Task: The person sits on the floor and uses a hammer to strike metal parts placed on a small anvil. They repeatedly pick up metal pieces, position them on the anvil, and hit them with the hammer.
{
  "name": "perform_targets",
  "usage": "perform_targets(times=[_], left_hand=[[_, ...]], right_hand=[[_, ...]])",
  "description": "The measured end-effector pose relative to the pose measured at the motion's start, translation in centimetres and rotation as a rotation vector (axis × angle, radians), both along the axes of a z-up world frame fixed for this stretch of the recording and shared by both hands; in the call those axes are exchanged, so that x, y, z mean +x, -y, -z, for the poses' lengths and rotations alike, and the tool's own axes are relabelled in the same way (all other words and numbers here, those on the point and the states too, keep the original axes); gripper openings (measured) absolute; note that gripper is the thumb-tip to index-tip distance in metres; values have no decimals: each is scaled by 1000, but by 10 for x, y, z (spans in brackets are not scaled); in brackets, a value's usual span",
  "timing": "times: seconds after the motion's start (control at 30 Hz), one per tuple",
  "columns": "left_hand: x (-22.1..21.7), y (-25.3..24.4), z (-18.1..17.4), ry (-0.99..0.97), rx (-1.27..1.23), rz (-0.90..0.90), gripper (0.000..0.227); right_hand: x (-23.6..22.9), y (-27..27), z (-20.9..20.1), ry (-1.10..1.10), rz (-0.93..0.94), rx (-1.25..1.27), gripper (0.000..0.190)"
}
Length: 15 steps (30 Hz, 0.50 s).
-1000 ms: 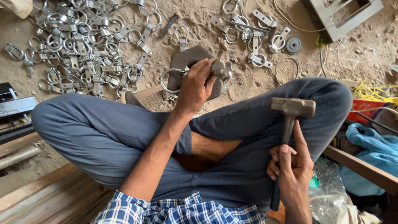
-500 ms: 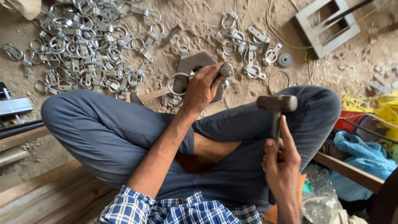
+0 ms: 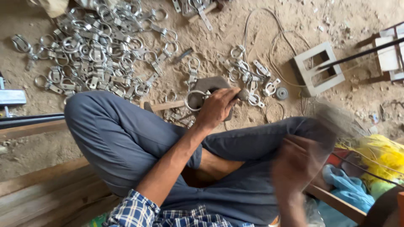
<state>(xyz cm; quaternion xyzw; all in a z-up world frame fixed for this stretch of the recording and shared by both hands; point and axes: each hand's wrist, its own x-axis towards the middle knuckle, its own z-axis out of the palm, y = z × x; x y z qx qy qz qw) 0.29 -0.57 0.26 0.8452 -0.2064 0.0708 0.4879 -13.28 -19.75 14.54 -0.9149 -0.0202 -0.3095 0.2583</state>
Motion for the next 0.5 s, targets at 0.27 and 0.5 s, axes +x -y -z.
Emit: perform_targets(times=[0.27, 0.5], left_hand=[[5, -5, -17, -23, -120, 6, 41], [11, -14, -15, -102, -322, -44, 30]], right_hand=[[28, -39, -18, -604, -15, 873, 56], [58, -12, 48, -567, -38, 1364, 27]])
